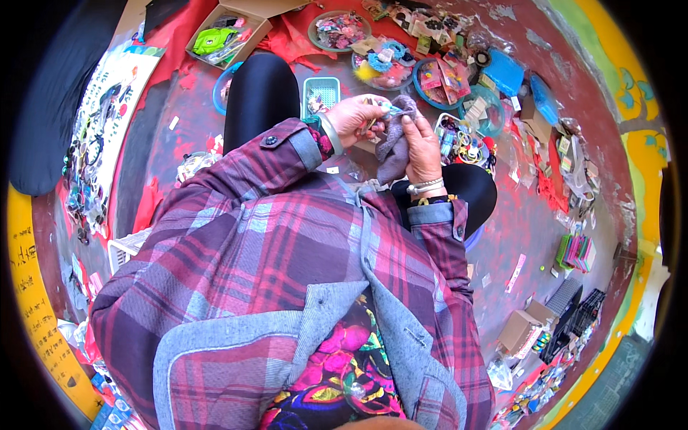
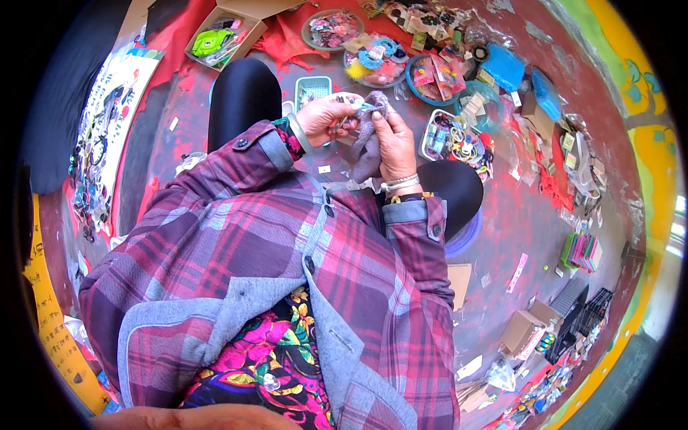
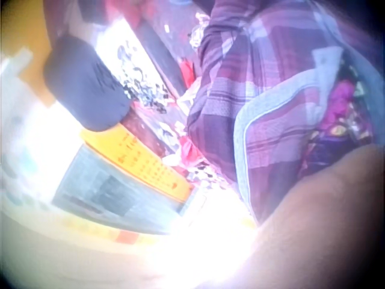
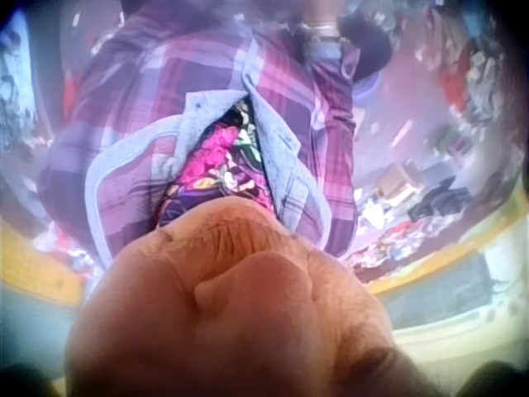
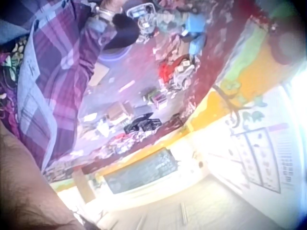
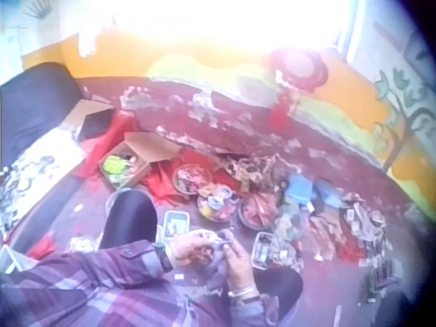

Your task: The person sits on the floor and repeatedly picks up small jewelry items from a tray, wipes them with a cloth, and places them into a cardboard box. The process is repeated for multiple items throughout the clip.

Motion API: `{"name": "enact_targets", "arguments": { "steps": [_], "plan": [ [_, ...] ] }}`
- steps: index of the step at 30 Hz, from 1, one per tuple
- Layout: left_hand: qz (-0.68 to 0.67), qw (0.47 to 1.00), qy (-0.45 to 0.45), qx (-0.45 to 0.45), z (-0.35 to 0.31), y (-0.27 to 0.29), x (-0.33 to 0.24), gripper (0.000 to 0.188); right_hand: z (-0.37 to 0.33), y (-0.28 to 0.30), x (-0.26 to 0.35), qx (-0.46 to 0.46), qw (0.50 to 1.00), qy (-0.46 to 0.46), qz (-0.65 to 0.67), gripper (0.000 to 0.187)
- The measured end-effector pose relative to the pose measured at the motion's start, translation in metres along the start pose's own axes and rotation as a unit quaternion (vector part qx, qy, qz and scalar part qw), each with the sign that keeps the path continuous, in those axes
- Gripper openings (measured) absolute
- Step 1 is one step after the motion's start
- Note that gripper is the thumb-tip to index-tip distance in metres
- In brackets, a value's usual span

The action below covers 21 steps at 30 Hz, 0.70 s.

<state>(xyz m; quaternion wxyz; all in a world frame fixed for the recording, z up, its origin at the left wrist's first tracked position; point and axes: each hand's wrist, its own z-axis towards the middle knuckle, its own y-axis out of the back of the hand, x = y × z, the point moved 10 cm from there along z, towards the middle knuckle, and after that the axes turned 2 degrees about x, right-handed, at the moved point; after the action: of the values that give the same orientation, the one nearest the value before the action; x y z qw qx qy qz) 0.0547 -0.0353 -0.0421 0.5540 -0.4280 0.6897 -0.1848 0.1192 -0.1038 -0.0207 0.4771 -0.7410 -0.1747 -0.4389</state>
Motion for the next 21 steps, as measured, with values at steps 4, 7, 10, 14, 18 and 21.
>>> {"name": "enact_targets", "arguments": {
  "steps": [4, 7, 10, 14, 18, 21],
  "plan": [
    [0.066, 0.997, 0.022, 0.042, 0.008, -0.007, 0.016, 0.016, 0.0, 0.022, 0.01, -0.058, 0.987, 0.079, -0.125, 0.024],
    [0.079, 0.995, 0.042, 0.036, 0.008, -0.007, 0.019, 0.015, -0.002, 0.027, 0.014, -0.065, 0.986, 0.084, -0.128, 0.017],
    [0.091, 0.995, 0.049, 0.008, 0.008, -0.002, 0.021, 0.016, -0.004, 0.032, 0.012, -0.074, 0.984, 0.068, -0.144, 0.013],
    [0.109, 0.993, 0.046, -0.001, 0.008, 0.002, 0.017, 0.016, -0.003, 0.029, 0.012, -0.068, 0.988, 0.065, -0.127, 0.011],
    [0.104, 0.993, 0.042, 0.021, 0.007, 0.0, 0.012, 0.015, -0.001, 0.023, 0.011, -0.039, 0.988, 0.06, -0.134, 0.019],
    [0.13, 0.991, 0.044, 0.009, 0.005, 0.003, 0.01, 0.014, -0.003, 0.014, 0.026, -0.035, 0.965, 0.132, -0.223, 0.024]
  ]
}}
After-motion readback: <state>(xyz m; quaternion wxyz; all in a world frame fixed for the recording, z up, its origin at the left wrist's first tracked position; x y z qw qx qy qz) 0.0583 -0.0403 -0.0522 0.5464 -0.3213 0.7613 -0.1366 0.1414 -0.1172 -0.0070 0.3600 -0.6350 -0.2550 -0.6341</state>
